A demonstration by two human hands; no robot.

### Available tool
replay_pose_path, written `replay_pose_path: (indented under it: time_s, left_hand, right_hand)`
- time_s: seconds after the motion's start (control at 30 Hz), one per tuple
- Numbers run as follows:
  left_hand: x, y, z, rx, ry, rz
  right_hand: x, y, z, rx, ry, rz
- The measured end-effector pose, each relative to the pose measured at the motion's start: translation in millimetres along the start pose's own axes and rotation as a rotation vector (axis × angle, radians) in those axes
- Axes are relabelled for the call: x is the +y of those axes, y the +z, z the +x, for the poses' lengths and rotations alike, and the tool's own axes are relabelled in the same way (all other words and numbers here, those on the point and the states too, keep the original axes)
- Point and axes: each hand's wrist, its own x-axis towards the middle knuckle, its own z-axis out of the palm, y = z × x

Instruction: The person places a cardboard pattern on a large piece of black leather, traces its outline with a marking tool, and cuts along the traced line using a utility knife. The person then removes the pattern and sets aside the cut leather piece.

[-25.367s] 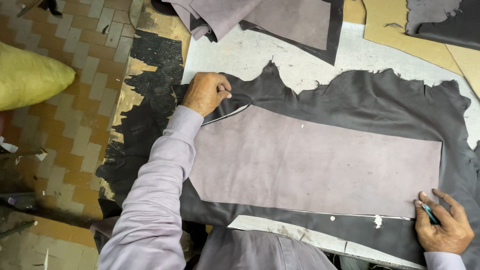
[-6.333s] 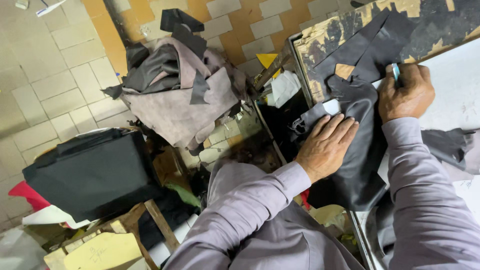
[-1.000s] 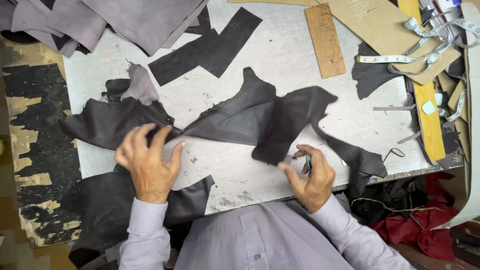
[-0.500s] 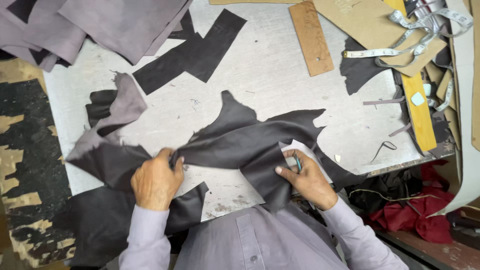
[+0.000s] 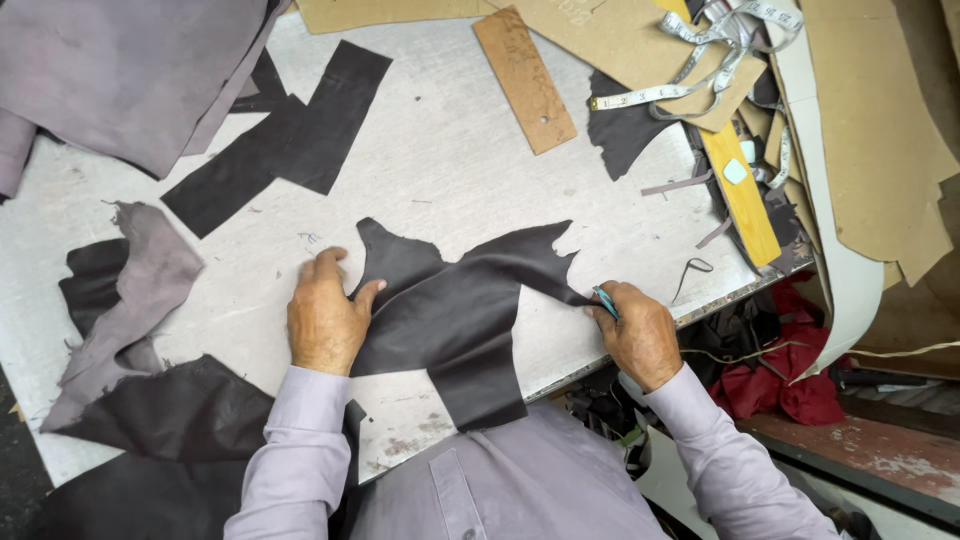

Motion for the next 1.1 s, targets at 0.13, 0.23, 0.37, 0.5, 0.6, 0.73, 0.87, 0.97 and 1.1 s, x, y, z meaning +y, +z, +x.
replay_pose_path:
  time_s: [0.13, 0.23, 0.37, 0.5, 0.6, 0.73, 0.87, 0.97, 1.1]
  left_hand:
    - [8.3, 11.5, 0.5, -0.052, 0.001, 0.069]
    - [15.8, 14.4, -4.1, 0.352, 0.307, 0.190]
    - [29.5, 19.4, -2.7, 0.137, 0.107, -0.036]
    - [36.9, 23.7, -4.6, 0.061, 0.032, -0.007]
    - [33.8, 26.2, -2.6, 0.301, 0.190, -0.009]
    - [28.5, 32.8, 10.1, 0.458, 0.263, -0.009]
    - [28.5, 27.5, 14.1, 0.317, 0.178, -0.179]
    - [30.0, 5.5, 8.9, 0.113, 0.092, -0.247]
    - [51.5, -11.4, 7.4, 0.291, 0.319, 0.026]
  right_hand:
    - [18.3, -41.0, 22.3, -0.135, -0.017, -0.048]
    - [18.7, -70.5, 52.7, -0.076, -0.187, -0.058]
    - [9.4, -88.7, 95.6, -0.027, -0.394, -0.188]
    - [5.8, -101.5, 137.3, -0.066, -0.509, -0.426]
    - [5.1, -107.9, 166.0, -0.086, -0.543, -0.514]
    - [1.7, -82.5, 207.5, -0.069, -0.490, -0.564]
    - [11.6, -52.1, 214.7, 0.234, -0.367, -0.436]
    - [15.3, -39.6, 192.1, 0.061, -0.313, 0.141]
    - [-2.6, -3.3, 128.0, -0.012, 0.002, 0.400]
